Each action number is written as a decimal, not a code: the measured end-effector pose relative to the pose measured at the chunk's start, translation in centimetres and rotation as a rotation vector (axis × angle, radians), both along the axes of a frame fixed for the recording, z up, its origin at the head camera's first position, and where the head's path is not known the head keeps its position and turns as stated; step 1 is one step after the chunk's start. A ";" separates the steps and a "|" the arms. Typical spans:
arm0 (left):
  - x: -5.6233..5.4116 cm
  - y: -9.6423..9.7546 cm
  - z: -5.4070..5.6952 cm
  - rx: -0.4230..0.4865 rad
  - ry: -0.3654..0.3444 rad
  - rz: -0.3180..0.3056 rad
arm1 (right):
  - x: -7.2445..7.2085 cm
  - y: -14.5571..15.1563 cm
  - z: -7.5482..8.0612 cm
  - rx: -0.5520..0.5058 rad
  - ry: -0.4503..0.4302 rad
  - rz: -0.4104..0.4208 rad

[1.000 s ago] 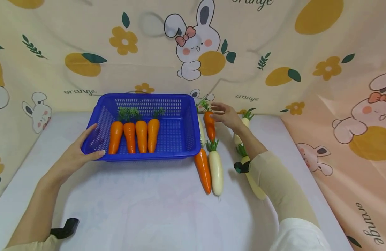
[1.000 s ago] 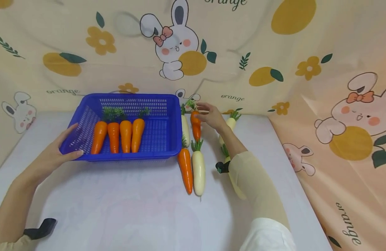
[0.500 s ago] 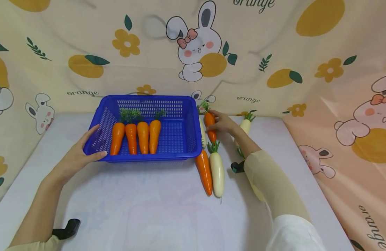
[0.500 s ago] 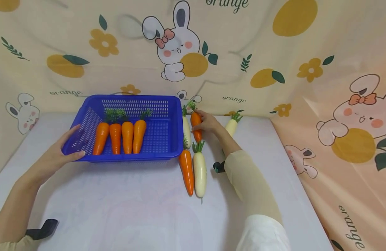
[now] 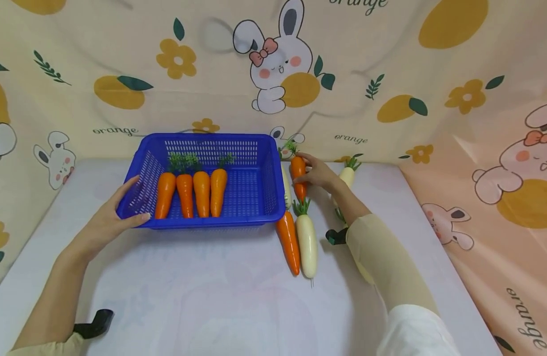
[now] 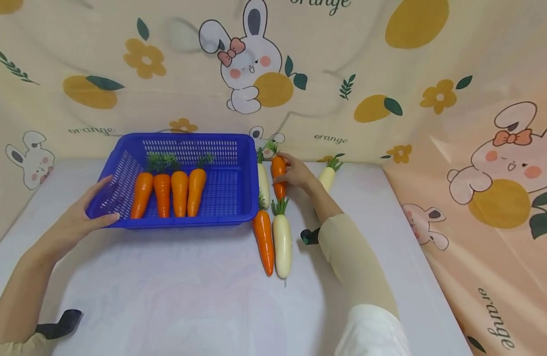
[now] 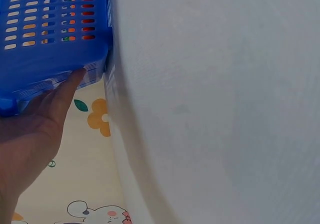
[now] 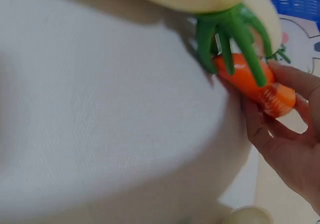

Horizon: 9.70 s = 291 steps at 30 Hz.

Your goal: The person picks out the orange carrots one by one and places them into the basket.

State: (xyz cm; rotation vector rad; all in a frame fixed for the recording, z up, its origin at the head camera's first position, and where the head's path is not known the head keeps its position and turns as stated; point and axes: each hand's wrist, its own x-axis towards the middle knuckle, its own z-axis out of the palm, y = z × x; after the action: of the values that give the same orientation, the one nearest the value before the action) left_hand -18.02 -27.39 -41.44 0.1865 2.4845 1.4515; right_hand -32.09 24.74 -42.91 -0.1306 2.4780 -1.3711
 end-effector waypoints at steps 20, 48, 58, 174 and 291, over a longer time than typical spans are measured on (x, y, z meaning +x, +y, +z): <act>-0.1 0.0 -0.1 0.034 -0.003 0.008 | 2.4 -1.0 5.4 -0.317 0.011 -0.052; -0.4 0.1 -0.4 0.033 -0.035 0.017 | 5.4 -10.6 8.0 -0.201 -0.038 0.200; -0.3 0.3 -0.5 0.049 -0.032 0.017 | 4.0 -14.4 6.0 -0.216 -0.105 0.138; -0.1 0.2 -0.9 0.064 0.002 0.056 | 17.0 -6.1 -1.4 0.063 0.068 -0.067; -0.4 1.1 -0.9 0.093 0.012 0.044 | 4.4 -14.5 4.4 -0.201 0.097 0.066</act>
State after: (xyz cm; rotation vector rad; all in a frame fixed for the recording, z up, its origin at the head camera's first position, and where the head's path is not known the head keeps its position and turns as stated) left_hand -18.45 -26.31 -42.34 0.1597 2.4467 1.5892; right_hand -27.66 10.22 -38.48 -0.3276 2.3830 -1.6188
